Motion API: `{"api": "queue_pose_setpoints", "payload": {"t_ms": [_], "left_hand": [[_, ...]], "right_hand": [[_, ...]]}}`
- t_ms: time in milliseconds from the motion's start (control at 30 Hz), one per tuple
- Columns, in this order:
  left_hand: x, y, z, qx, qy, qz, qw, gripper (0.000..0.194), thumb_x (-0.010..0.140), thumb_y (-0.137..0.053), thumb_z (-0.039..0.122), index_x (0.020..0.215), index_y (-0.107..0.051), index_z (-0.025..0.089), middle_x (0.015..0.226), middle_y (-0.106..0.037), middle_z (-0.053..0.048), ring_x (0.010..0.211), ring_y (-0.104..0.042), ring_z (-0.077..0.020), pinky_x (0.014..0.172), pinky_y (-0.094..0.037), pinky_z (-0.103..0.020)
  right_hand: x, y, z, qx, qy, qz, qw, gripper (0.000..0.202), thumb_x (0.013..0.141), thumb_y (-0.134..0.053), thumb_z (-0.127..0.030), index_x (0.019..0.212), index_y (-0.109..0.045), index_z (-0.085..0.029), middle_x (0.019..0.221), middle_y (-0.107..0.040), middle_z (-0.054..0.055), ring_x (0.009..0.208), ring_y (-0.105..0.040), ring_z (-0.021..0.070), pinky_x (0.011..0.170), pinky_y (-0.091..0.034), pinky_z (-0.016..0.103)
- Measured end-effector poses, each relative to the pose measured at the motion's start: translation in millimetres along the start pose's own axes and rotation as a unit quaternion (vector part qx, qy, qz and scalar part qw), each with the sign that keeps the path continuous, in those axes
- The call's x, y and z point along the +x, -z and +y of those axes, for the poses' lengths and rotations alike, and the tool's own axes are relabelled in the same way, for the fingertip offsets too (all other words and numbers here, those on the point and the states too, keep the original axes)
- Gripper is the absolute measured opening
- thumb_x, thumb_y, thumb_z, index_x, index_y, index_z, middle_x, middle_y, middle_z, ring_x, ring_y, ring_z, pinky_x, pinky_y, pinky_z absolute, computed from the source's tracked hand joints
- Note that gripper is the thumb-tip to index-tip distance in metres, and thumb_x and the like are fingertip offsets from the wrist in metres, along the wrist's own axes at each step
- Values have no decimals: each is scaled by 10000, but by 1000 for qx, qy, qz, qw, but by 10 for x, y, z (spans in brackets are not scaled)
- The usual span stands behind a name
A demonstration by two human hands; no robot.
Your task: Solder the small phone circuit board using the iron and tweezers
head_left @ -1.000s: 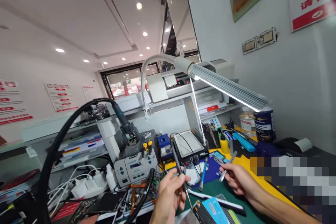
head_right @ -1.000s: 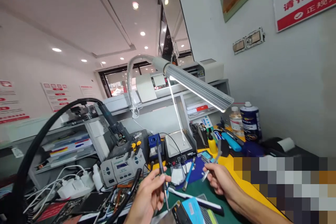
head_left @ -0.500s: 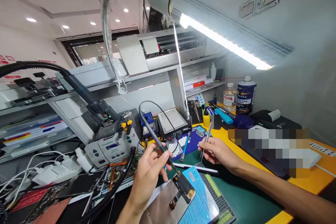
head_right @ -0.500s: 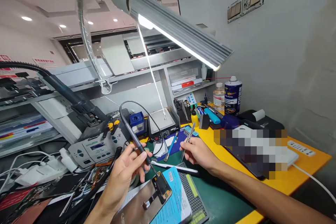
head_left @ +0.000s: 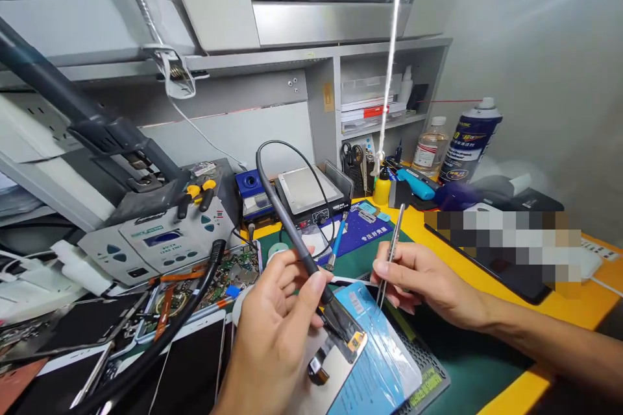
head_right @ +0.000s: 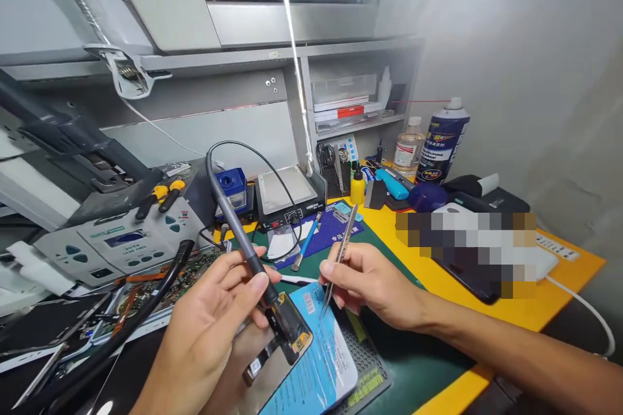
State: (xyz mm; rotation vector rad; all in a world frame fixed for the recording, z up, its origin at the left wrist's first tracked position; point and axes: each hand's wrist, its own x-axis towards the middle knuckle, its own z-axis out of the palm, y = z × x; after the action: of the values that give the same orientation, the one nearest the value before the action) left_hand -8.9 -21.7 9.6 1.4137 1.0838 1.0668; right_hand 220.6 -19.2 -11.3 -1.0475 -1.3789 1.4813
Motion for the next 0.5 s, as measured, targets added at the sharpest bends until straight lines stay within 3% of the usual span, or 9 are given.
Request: {"api": "queue_pose_setpoints", "payload": {"t_ms": [167,300,500], "left_hand": [[-6,-52,-44,-9,11,-20,1000,367,908,-654,482,1174,-635,230,1074,-716,-62,690,-635,-139,612,-523,-234],[-8,-47,-48,-23,-4,-28,999,354,907,-662,451,1177,-657,222,1031,-728,-66,626,-593,-132,610,-507,-243],[-14,-18,-68,-13,12,-45,999,373,920,-634,480,1208,-639,243,1093,-723,-60,609,-588,-123,604,-525,-236]], "right_hand": [[8,5,65,2,-8,-2,1000,469,824,-728,-614,743,-551,-187,553,-558,-35,440,-446,72,401,-307,186],[-21,-52,-77,-1,-19,9,1000,429,848,-719,-574,755,-551,-191,589,-588,-24,442,-461,69,390,-251,176],[4,-237,-226,-1,-22,1,1000,436,836,-736,-566,720,-553,-187,540,-515,-50,426,-438,73,396,-281,191]]}}
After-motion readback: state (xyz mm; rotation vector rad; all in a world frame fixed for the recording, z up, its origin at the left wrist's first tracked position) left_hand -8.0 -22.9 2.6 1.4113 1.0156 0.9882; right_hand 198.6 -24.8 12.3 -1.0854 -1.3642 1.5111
